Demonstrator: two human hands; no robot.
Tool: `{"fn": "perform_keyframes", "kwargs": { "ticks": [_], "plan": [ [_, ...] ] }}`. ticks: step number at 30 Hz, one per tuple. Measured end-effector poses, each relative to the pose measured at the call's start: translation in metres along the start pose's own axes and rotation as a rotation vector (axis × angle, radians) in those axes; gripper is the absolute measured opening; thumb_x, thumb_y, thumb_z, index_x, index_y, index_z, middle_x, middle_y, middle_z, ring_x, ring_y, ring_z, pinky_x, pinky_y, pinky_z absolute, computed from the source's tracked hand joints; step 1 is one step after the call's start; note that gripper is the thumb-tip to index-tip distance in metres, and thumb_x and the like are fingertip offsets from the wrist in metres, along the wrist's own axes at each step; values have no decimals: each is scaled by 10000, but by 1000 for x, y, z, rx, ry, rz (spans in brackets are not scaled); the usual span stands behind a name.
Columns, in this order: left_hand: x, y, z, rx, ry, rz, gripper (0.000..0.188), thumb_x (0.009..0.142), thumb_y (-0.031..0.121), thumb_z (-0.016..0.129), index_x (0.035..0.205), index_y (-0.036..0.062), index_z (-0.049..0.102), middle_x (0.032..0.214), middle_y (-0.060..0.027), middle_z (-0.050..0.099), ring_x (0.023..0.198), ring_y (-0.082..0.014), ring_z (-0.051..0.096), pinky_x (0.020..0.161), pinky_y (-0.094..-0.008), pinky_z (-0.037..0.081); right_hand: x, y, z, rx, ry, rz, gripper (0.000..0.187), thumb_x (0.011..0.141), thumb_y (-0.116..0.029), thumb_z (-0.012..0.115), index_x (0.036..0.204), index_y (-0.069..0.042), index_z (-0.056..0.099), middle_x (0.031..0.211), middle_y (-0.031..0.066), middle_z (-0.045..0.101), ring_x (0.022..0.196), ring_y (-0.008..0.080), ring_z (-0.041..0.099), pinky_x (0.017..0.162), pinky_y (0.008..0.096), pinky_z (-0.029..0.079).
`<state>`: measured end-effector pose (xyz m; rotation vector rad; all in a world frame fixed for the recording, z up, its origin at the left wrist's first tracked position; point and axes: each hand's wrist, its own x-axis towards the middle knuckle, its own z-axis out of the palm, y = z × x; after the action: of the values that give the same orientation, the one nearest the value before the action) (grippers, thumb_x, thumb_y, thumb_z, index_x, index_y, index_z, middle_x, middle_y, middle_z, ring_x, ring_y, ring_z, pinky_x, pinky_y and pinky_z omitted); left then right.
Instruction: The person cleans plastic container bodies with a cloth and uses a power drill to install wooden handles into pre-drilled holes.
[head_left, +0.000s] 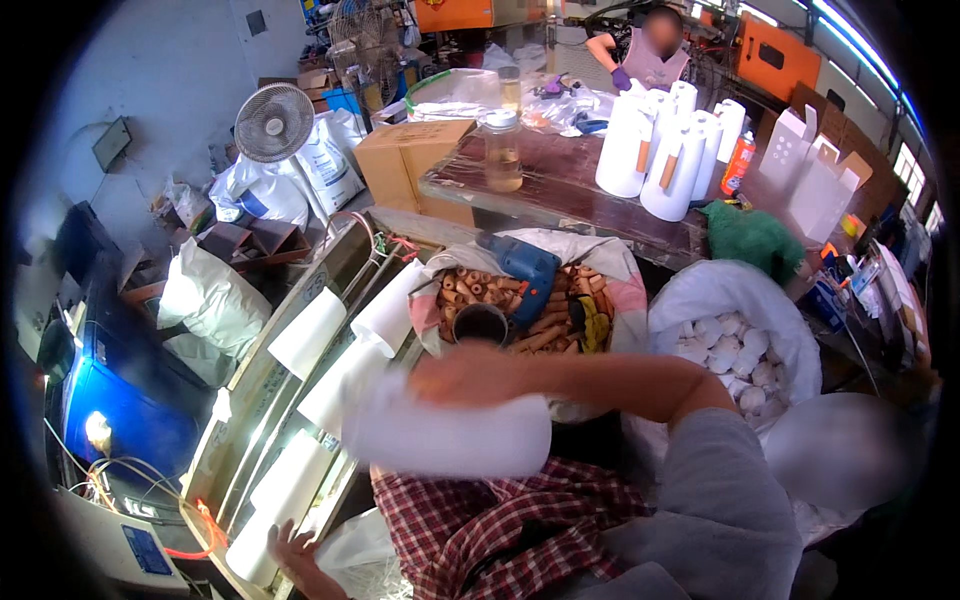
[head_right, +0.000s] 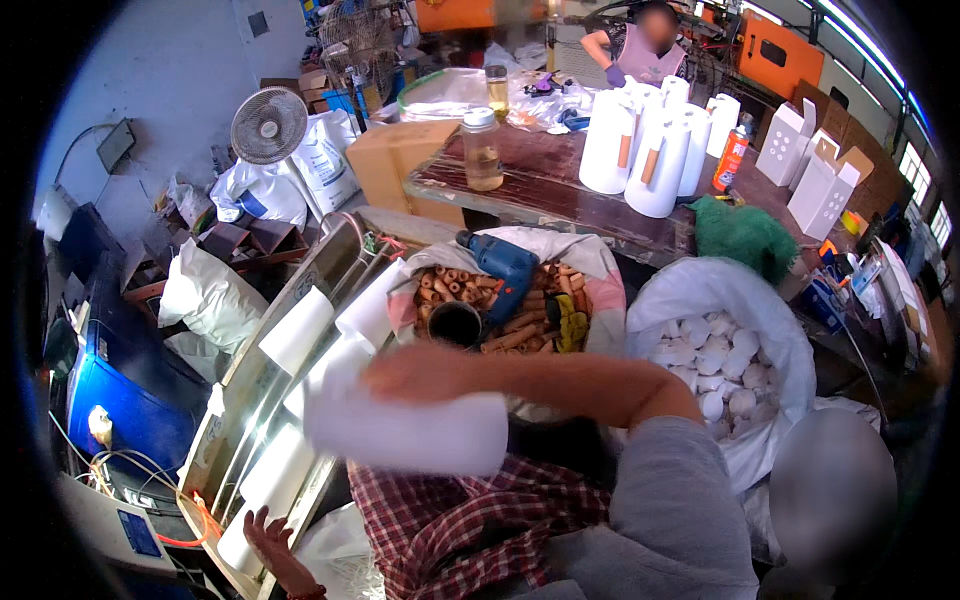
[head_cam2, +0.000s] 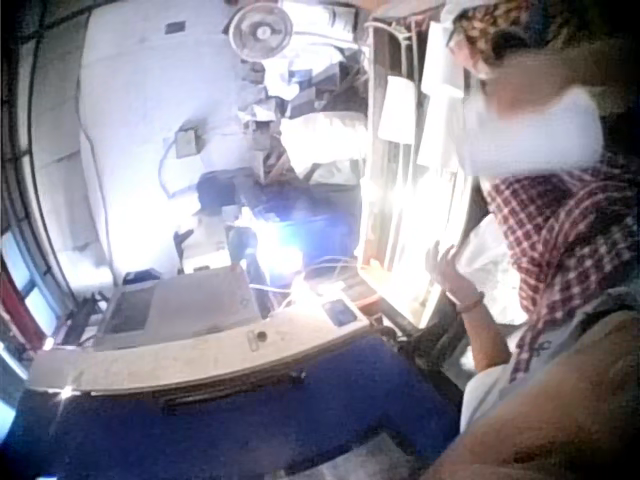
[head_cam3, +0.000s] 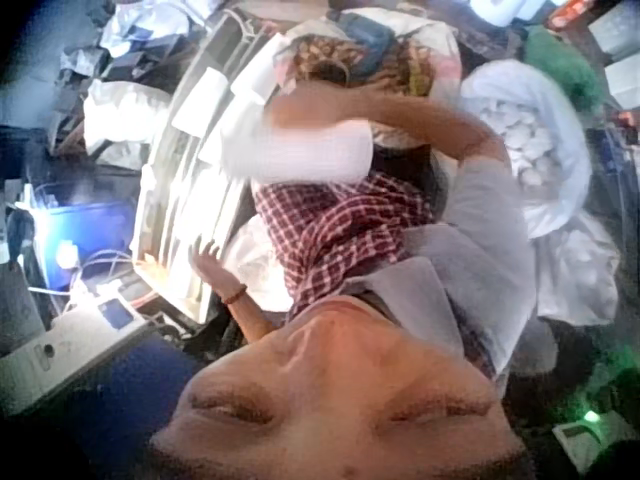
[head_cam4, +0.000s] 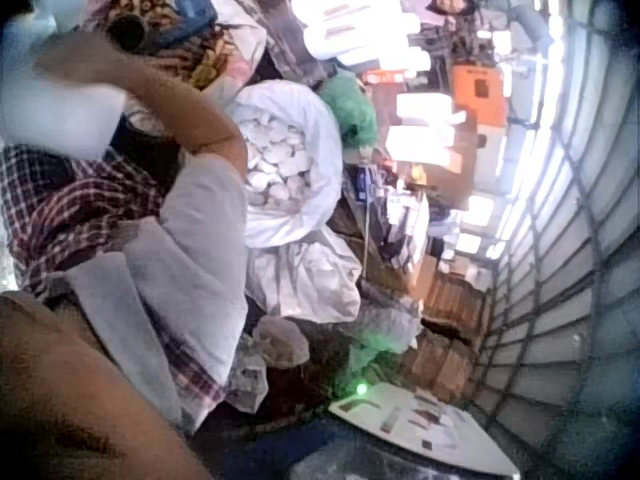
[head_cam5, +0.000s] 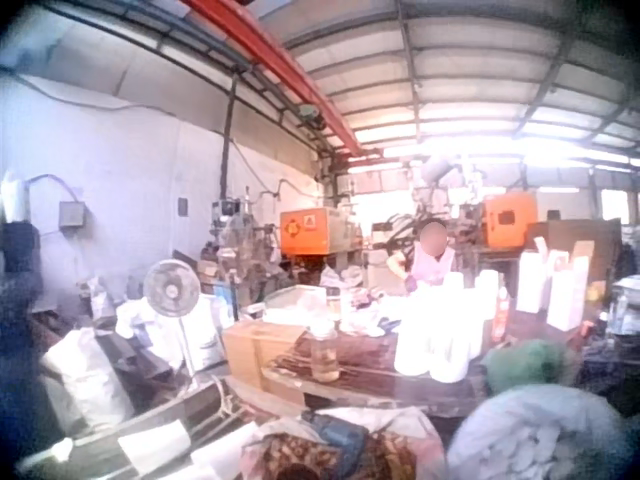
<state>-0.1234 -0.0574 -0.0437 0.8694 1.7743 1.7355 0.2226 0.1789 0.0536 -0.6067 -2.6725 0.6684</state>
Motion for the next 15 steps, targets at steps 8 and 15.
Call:
{"fn": "perform_keyframes", "kwargs": {
  "ticks": [8, 15],
  "plan": [
    [4, -36, -4, -86, 15, -293, 490, 946, 421, 429, 1296, 79, 442, 1249, -117, 526, 913, -225, 535, 754, -323, 441, -202, 143, -142, 4, 1321, 589, 344, 872, -285, 610, 661, -15, 577, 606, 1, 566, 565, 83, 507, 515, 273, 416],
    [39, -71, -12, 40, -32, -456, 493, 919, 434, 501, 1250, 70, 467, 1200, -109, 543, 815, -218, 539, 675, -324, 466, -317, 208, -183, -510, 1404, 896, 430, 855, -394, 618, 714, 12, 597, 611, 116, 585, 553, 172, 561, 560, 338, 446]
  ]
}}
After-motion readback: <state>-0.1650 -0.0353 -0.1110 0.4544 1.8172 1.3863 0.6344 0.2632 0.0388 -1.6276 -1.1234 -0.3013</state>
